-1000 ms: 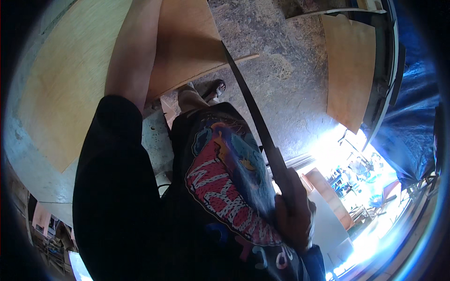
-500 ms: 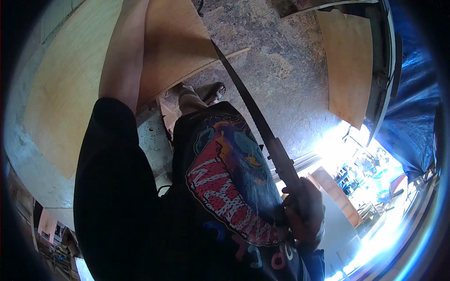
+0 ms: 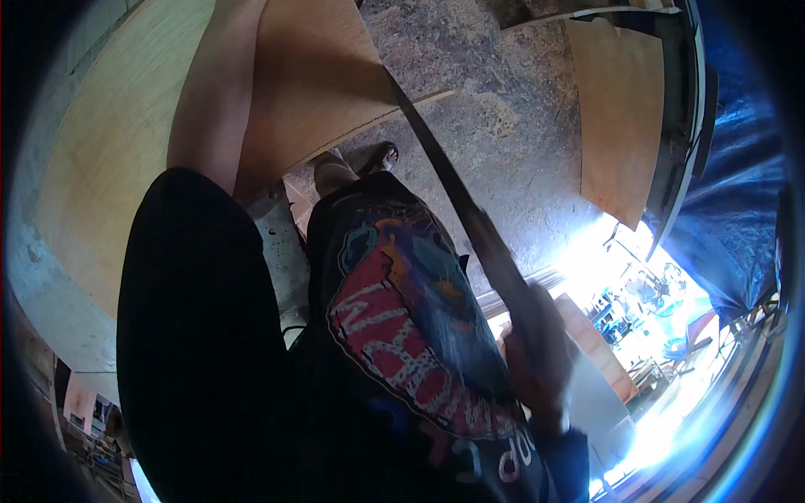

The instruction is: Using a pneumatic nail gun and a hand saw to assemble and cut wooden boards in a workshop.

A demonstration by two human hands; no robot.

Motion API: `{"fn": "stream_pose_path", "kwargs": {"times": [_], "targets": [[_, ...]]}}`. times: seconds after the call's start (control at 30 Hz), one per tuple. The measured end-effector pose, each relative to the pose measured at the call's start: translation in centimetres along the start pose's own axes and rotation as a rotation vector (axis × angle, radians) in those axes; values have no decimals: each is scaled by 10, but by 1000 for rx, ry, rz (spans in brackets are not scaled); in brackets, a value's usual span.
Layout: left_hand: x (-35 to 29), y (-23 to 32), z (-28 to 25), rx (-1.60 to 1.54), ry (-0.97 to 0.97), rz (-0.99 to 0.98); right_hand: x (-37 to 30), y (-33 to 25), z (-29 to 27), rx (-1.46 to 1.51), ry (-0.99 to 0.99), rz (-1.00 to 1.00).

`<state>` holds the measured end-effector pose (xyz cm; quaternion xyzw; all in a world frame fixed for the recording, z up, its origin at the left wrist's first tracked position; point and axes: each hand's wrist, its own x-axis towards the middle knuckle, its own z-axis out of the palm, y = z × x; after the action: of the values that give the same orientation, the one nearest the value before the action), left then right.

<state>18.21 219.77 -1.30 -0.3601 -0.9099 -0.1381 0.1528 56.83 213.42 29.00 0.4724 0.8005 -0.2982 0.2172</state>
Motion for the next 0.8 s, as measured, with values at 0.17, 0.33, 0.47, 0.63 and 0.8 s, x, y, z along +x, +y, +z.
{"fn": "stream_pose_path", "kwargs": {"times": [0.17, 0.33, 0.47, 0.63, 0.8], "targets": [[2, -1, 4, 22, 3, -25, -19, 21, -4, -152, 25, -9], [7, 4, -12, -30, -61, -3, -13, 5, -10, -76, 34, -41], [-1, -2, -2, 14, -52, -12, 37, -4, 4, -43, 9, -129], [7, 9, -12, 6, -86, -26, 2, -1, -19, -98, 9, -37], [5, 0, -9, 16, -113, -35, 56, -18, 3, -40, -21, -87]]}}
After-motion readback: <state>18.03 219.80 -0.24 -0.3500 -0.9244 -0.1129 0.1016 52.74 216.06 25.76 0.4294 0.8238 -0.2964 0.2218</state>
